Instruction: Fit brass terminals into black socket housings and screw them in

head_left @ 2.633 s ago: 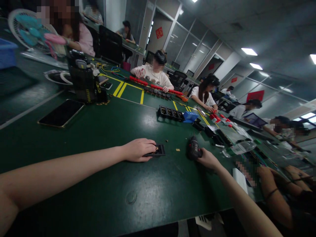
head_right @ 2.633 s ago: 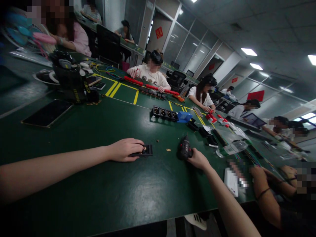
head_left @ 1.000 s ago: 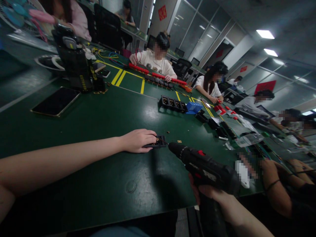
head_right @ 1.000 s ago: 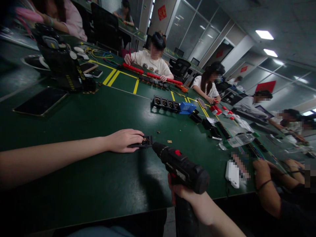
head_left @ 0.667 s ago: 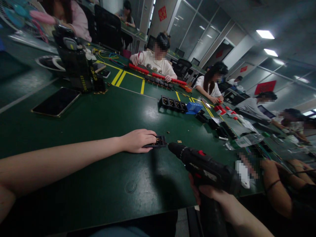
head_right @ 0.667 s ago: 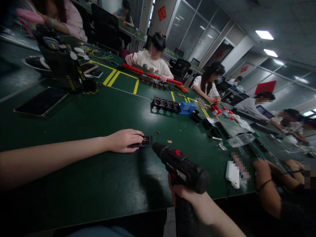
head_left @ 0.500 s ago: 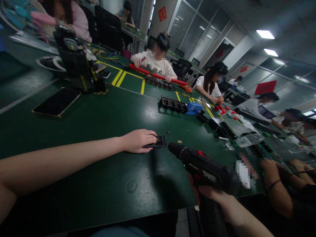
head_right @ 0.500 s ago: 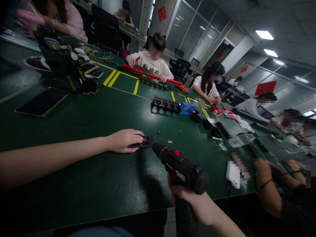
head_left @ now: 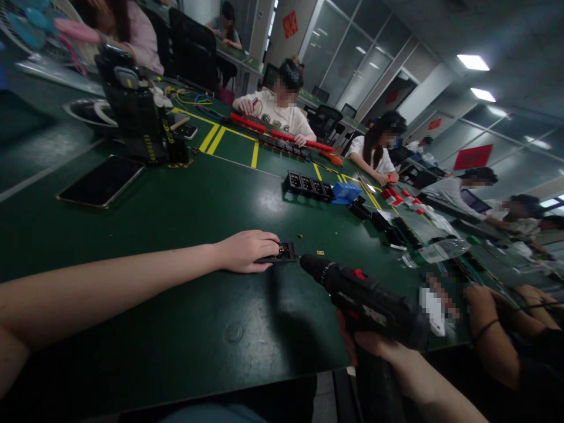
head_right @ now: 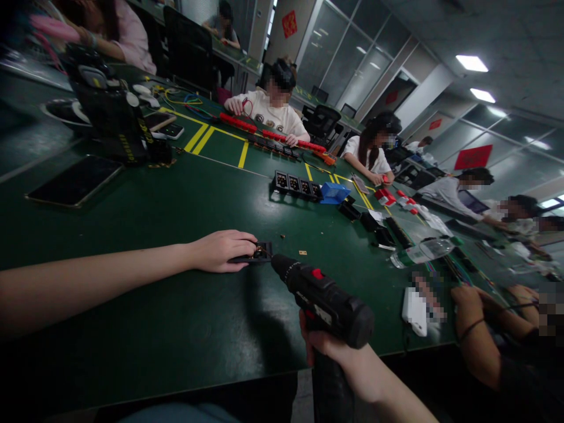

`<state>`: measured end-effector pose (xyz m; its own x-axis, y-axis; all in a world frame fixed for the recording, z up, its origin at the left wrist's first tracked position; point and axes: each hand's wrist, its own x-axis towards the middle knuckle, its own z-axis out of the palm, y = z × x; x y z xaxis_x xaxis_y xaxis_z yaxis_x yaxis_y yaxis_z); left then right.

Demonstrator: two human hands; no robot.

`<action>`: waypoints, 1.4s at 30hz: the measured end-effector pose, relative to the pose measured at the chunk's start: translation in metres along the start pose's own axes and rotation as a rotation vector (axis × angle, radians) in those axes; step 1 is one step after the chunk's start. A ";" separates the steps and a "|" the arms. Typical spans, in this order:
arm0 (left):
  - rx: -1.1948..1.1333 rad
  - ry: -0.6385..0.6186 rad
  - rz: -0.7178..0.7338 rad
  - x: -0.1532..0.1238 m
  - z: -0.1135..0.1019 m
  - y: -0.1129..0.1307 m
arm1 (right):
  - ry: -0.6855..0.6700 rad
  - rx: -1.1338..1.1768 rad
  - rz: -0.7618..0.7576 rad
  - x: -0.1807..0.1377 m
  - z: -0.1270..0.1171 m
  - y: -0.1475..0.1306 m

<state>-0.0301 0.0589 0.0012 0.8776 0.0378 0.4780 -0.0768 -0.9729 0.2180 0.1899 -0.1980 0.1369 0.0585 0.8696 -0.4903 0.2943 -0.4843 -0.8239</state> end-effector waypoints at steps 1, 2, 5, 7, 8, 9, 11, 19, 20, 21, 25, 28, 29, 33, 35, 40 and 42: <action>0.002 0.000 0.002 0.000 0.000 0.000 | -0.002 0.005 0.008 0.000 0.000 0.001; 0.002 0.001 0.003 0.000 0.000 0.000 | -0.002 0.010 0.015 -0.001 -0.001 0.003; -0.006 0.015 0.007 0.001 0.000 0.000 | 0.001 0.023 0.023 -0.001 -0.001 0.004; -0.011 0.019 0.008 0.001 0.000 0.000 | 0.004 0.022 0.024 -0.001 0.000 0.003; -0.011 0.020 0.008 0.001 0.000 0.000 | 0.005 0.022 0.024 -0.001 0.000 0.002; -0.010 0.019 0.006 0.001 0.000 0.000 | 0.002 0.022 0.023 -0.001 0.000 0.001; -0.008 0.016 0.003 0.001 0.000 0.000 | -0.008 0.027 0.019 -0.001 0.001 0.001; 0.007 0.001 0.004 0.000 0.001 0.000 | 0.017 0.070 0.021 -0.001 0.002 0.000; 0.007 0.005 0.003 0.000 0.001 -0.001 | 0.012 0.061 0.011 -0.001 0.002 0.000; 0.008 0.008 0.002 0.000 0.001 -0.001 | 0.006 0.051 0.003 -0.002 0.002 0.000; 0.009 0.004 -0.003 0.000 0.001 0.000 | -0.002 0.028 -0.010 -0.003 0.002 0.001; 0.012 0.001 -0.002 0.000 0.001 0.000 | 0.002 0.022 0.005 -0.004 0.002 0.001; 0.013 -0.001 -0.002 0.000 0.001 0.000 | 0.004 0.022 0.013 -0.004 0.002 0.001; 0.013 -0.009 -0.005 0.000 0.001 0.000 | 0.003 0.026 0.022 -0.004 0.001 0.001; 0.015 -0.009 -0.004 0.000 0.001 0.000 | 0.005 0.014 0.009 -0.003 0.000 0.002; 0.015 -0.001 0.003 0.000 0.001 -0.001 | 0.028 0.025 -0.012 -0.002 0.002 0.004; 0.013 0.003 0.003 0.000 0.001 -0.001 | 0.030 0.035 -0.014 -0.001 0.003 0.003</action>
<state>-0.0297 0.0591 -0.0003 0.8759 0.0359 0.4812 -0.0728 -0.9760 0.2052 0.1883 -0.2005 0.1342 0.0835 0.8788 -0.4698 0.2622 -0.4743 -0.8404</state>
